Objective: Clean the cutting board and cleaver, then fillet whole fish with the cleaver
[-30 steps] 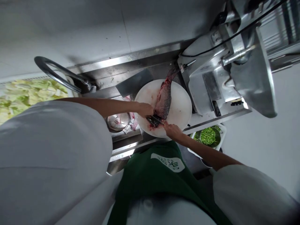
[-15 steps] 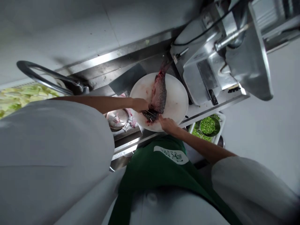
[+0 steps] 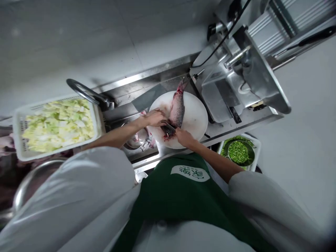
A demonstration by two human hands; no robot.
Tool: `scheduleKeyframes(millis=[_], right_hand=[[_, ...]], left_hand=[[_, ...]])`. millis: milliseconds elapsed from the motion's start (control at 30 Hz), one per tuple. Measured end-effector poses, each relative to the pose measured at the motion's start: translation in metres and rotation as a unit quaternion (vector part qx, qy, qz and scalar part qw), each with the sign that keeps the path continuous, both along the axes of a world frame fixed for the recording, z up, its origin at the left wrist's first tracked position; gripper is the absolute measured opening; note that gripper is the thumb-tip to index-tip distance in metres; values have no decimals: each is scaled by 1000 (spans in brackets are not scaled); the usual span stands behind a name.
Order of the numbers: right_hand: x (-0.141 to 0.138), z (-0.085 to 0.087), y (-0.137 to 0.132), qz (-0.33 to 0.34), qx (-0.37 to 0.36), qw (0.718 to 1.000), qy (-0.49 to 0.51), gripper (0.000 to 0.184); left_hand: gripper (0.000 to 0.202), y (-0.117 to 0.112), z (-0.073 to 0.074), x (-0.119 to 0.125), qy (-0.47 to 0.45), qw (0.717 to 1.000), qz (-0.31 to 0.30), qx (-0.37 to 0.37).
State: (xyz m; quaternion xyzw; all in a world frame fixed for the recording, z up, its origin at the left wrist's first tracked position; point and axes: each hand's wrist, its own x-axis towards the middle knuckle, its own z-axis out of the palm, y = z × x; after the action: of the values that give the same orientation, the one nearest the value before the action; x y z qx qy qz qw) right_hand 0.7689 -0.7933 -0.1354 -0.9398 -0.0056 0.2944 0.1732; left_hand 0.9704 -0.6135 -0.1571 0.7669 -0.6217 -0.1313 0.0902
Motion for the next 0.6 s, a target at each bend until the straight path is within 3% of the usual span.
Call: scheduleKeyframes(millis=[67, 167, 267, 333, 367, 433, 533, 600], right_hand=[[-1, 4, 3, -14, 10, 1000, -2, 39], [-3, 7, 7, -27, 19, 999, 9, 38], [-5, 4, 6, -26, 9, 1000, 10, 35], [-7, -2, 3, -21, 0, 1000, 3, 34], [-9, -5, 1, -17, -5, 1000, 0, 35], [-12, -10, -2, -10, -14, 1000, 1, 38], [-14, -13, -3, -9, -25, 1000, 0, 39], [-13, -12, -1, -8, -24, 1000, -2, 38]], left_hand=[[21, 23, 4, -31, -5, 980, 152, -131], [22, 40, -19, -96, 46, 894, 359, -264], [20, 23, -56, -163, 127, 855, 425, -270], [25, 7, -68, -188, 150, 843, 456, -242], [28, 4, -66, -191, 146, 839, 471, -228], [38, 7, -45, -176, 100, 844, 486, -205], [56, 22, 8, -111, -11, 873, 455, -175], [59, 17, 35, -64, -33, 914, 376, -149]])
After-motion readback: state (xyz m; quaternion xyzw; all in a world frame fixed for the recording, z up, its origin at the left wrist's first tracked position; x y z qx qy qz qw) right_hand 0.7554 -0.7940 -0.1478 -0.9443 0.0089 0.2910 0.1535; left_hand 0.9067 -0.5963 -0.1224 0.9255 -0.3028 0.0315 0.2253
